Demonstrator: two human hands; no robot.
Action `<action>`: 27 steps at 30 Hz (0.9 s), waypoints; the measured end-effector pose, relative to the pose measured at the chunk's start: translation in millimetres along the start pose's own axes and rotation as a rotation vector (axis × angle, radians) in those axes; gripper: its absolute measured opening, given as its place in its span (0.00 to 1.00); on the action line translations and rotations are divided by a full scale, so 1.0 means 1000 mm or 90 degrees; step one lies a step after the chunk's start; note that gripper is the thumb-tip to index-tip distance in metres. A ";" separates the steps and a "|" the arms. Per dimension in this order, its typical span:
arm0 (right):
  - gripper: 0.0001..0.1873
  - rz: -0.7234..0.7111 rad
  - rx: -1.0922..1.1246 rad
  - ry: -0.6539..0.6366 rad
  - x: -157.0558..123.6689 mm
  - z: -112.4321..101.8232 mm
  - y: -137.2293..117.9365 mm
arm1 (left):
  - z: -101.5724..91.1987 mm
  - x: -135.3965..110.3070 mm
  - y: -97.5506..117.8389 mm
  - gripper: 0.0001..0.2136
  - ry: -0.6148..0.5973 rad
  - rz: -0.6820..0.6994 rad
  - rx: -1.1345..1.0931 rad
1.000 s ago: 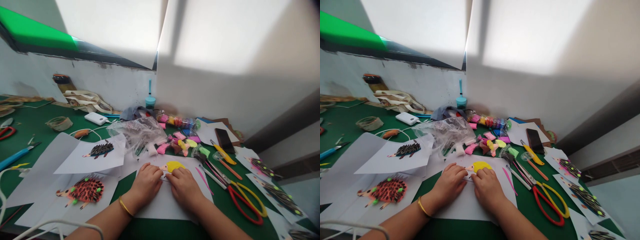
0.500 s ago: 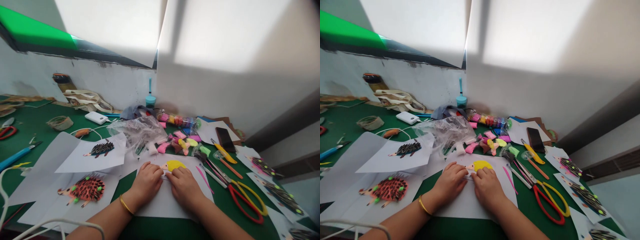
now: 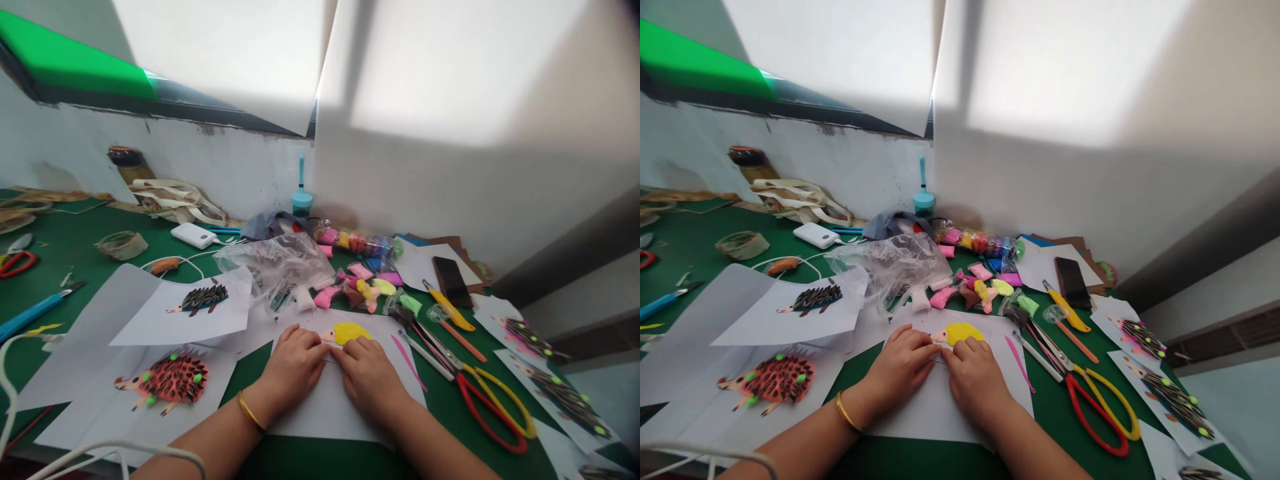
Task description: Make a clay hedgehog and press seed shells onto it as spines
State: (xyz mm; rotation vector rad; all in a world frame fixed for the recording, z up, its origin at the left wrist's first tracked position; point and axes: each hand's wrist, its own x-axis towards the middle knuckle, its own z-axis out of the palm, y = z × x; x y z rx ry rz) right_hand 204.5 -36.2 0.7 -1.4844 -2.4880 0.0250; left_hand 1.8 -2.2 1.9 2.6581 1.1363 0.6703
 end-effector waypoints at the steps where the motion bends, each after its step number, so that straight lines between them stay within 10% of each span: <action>1: 0.21 0.001 0.003 -0.002 0.000 0.000 0.001 | 0.000 0.000 0.000 0.11 0.002 0.002 0.002; 12: 0.20 0.032 0.039 0.040 -0.002 -0.010 0.010 | -0.003 0.001 0.002 0.08 -0.009 0.005 0.009; 21: 0.11 0.199 -0.042 0.154 -0.044 -0.020 0.071 | -0.003 0.002 0.000 0.05 -0.014 0.010 0.011; 27: 0.16 0.095 0.054 0.045 -0.034 -0.022 0.032 | 0.001 0.002 -0.002 0.09 -0.029 -0.008 0.003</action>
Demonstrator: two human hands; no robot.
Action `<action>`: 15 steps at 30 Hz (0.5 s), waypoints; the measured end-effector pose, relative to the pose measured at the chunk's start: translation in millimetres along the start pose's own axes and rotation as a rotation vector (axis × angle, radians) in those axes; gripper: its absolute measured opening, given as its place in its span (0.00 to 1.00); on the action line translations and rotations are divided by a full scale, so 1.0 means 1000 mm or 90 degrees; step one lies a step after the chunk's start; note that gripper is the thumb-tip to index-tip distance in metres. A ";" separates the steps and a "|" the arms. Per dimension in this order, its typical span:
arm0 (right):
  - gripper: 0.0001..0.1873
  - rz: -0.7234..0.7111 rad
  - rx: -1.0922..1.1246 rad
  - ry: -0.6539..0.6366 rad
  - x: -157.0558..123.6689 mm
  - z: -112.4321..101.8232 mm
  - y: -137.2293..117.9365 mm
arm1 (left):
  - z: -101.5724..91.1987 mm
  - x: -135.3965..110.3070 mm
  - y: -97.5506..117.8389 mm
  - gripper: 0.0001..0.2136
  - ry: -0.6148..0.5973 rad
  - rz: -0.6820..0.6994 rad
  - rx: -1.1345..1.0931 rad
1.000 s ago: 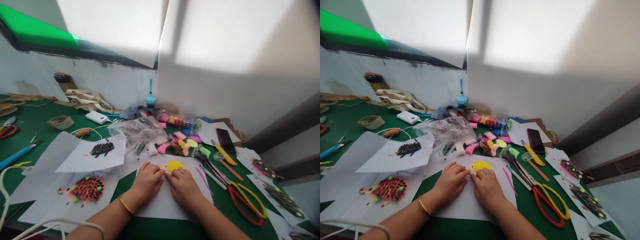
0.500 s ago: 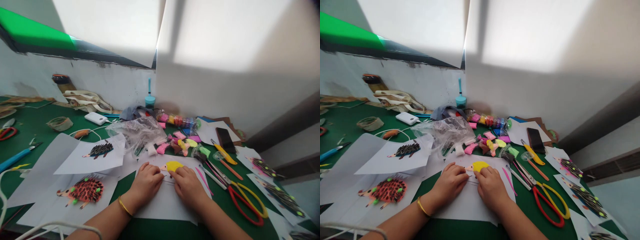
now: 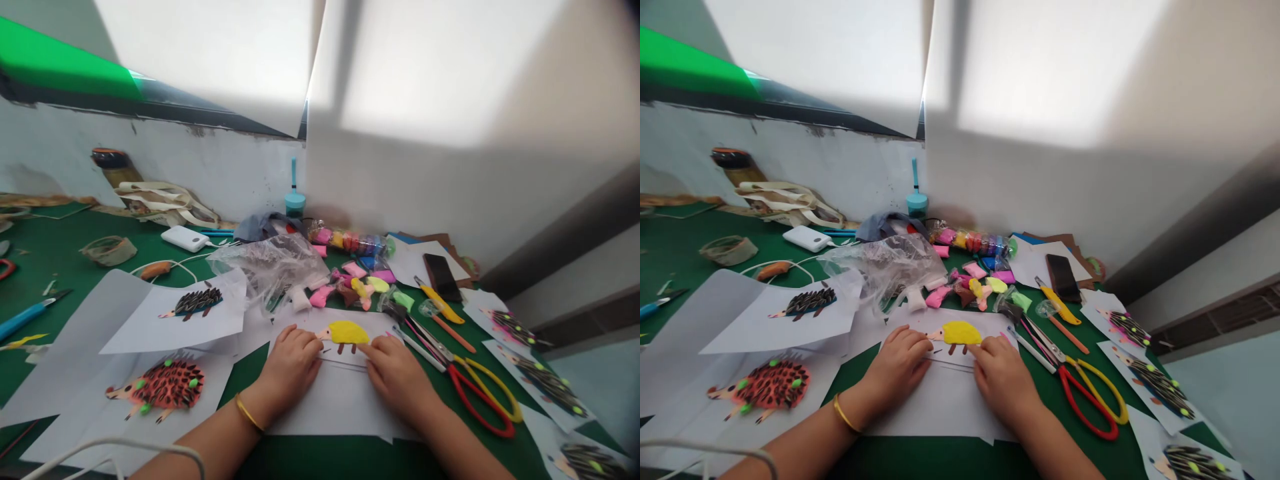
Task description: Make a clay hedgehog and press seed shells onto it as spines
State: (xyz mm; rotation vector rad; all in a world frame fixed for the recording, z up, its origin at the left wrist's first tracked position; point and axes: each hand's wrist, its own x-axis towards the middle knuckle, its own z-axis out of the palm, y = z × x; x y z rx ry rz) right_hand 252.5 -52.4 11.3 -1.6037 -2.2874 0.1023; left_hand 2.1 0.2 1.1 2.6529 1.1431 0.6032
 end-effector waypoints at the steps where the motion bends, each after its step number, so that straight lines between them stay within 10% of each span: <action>1: 0.17 -0.021 0.006 -0.011 0.005 0.002 -0.010 | 0.001 0.000 0.000 0.10 0.001 0.000 -0.002; 15: 0.20 -0.100 -0.039 -0.050 0.017 0.032 -0.039 | 0.005 -0.003 -0.001 0.12 0.010 -0.002 0.007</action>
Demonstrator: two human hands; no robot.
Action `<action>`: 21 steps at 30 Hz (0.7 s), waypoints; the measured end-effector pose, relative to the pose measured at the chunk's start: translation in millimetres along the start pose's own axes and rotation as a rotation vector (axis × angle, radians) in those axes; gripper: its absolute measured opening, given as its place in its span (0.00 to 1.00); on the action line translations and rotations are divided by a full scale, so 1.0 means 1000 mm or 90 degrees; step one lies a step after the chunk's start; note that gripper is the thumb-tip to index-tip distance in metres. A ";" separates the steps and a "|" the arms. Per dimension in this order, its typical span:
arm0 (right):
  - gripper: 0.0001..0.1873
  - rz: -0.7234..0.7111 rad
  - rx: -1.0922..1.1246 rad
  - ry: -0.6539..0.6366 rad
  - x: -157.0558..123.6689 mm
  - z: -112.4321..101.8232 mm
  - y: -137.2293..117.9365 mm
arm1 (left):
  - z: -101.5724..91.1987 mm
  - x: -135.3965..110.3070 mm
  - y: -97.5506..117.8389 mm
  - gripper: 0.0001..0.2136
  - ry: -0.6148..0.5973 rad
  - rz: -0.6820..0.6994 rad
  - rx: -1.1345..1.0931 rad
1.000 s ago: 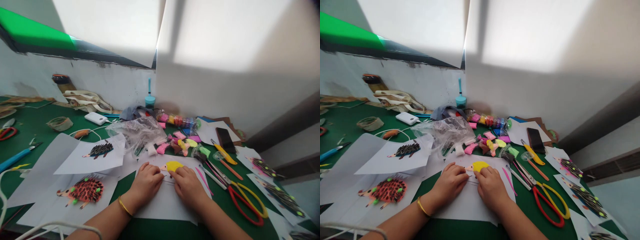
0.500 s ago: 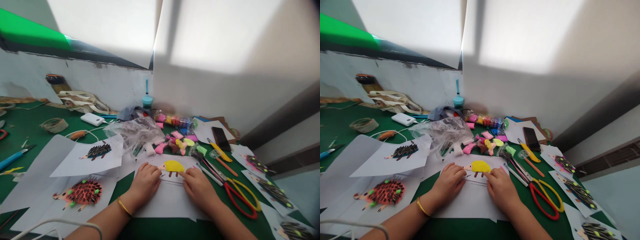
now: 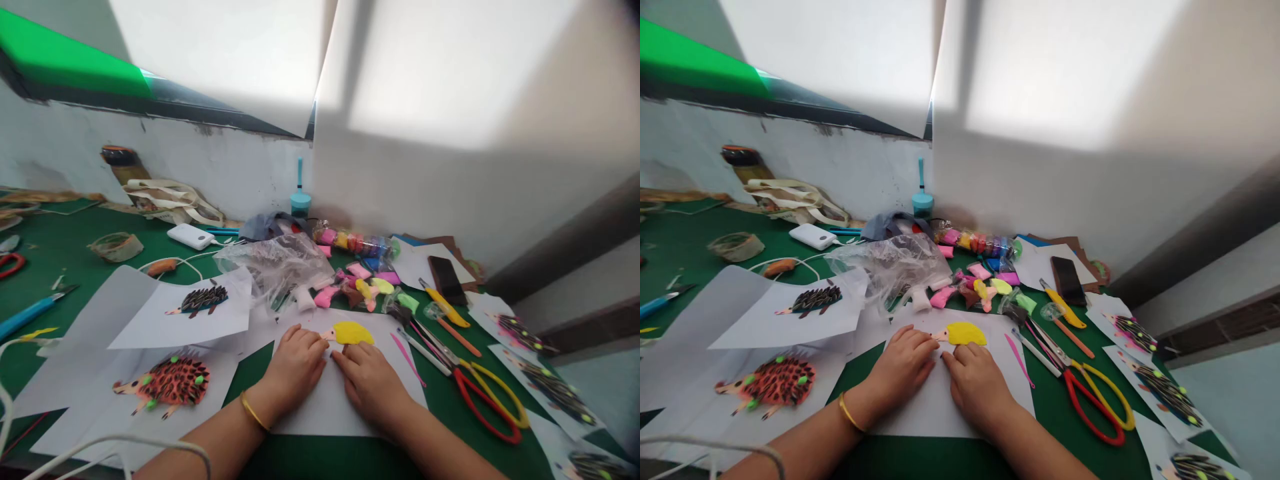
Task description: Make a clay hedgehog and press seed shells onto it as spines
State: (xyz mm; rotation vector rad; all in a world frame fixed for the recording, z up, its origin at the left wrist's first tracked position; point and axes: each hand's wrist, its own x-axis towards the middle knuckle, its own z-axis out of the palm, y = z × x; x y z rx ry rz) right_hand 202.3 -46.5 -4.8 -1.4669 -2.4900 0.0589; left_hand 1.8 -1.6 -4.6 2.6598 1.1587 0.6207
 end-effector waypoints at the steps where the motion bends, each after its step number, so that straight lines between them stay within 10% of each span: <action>1: 0.20 -0.004 0.000 0.003 -0.002 0.000 0.000 | 0.000 0.000 0.000 0.12 -0.001 -0.001 0.000; 21: 0.19 -0.008 0.000 0.043 -0.010 0.003 0.007 | 0.000 -0.001 0.000 0.13 0.001 0.006 -0.004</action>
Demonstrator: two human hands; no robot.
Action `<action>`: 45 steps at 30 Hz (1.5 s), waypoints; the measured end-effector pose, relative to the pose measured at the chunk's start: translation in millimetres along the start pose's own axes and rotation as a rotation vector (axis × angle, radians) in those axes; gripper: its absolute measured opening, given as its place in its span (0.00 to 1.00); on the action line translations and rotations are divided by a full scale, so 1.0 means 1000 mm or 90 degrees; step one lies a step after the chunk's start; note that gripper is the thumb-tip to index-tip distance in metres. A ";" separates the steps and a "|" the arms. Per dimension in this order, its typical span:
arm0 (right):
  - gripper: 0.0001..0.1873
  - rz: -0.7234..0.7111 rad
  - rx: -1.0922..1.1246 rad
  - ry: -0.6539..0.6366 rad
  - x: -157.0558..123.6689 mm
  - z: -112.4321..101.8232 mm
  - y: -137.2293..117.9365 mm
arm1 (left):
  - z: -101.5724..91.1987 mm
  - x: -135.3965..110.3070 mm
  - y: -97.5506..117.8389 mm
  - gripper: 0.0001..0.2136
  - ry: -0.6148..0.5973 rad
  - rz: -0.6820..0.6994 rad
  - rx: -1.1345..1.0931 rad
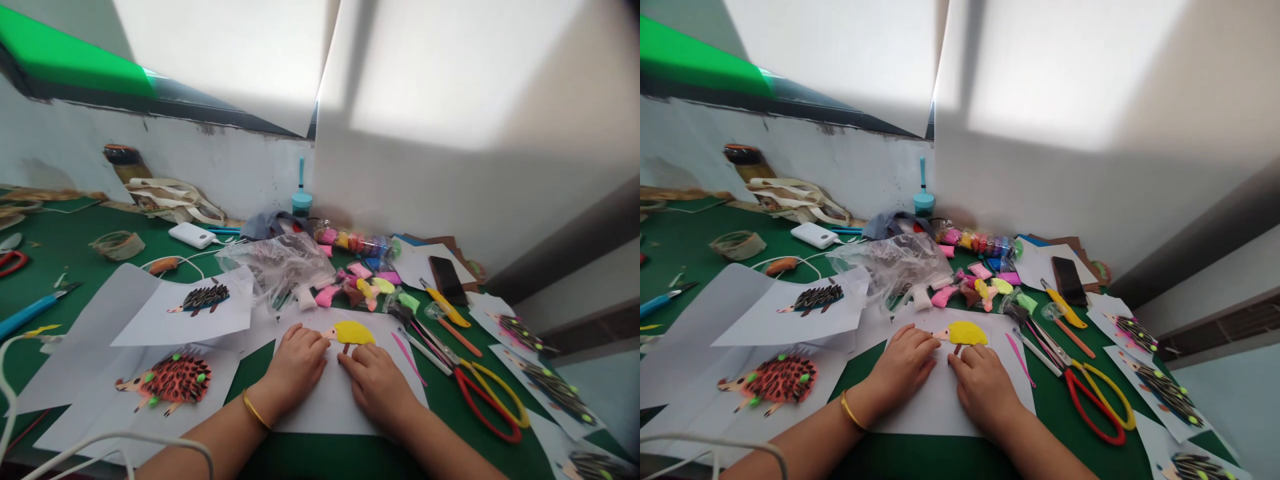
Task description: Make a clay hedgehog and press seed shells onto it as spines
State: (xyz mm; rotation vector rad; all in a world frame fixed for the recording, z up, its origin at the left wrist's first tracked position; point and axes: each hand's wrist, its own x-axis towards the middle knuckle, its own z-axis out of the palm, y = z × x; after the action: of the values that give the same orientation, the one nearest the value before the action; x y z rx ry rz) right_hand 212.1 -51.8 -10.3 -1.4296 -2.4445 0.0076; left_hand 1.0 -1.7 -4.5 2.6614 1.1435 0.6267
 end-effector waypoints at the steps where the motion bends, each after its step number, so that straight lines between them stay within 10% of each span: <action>1: 0.18 -0.002 -0.003 0.001 -0.001 0.000 0.001 | 0.000 0.000 0.000 0.13 -0.001 0.000 0.000; 20: 0.21 0.011 0.013 -0.004 -0.003 -0.010 0.000 | 0.000 0.001 0.001 0.12 0.009 0.002 0.004; 26: 0.10 0.205 -0.098 0.031 -0.021 -0.030 0.040 | -0.007 0.001 0.002 0.08 -0.013 0.018 0.010; 30: 0.10 0.367 -0.152 -0.083 -0.039 -0.045 0.070 | -0.009 0.001 0.004 0.09 -0.009 0.029 0.011; 45: 0.06 0.407 -0.185 -0.196 -0.028 -0.063 0.068 | -0.008 0.001 0.005 0.08 0.014 0.066 0.026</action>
State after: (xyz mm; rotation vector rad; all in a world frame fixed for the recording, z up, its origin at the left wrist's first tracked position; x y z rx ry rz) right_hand 299.3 -51.2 31.6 -2.4445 -2.1487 0.0155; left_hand 1.2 -4.5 4.5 2.7700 1.0394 0.6583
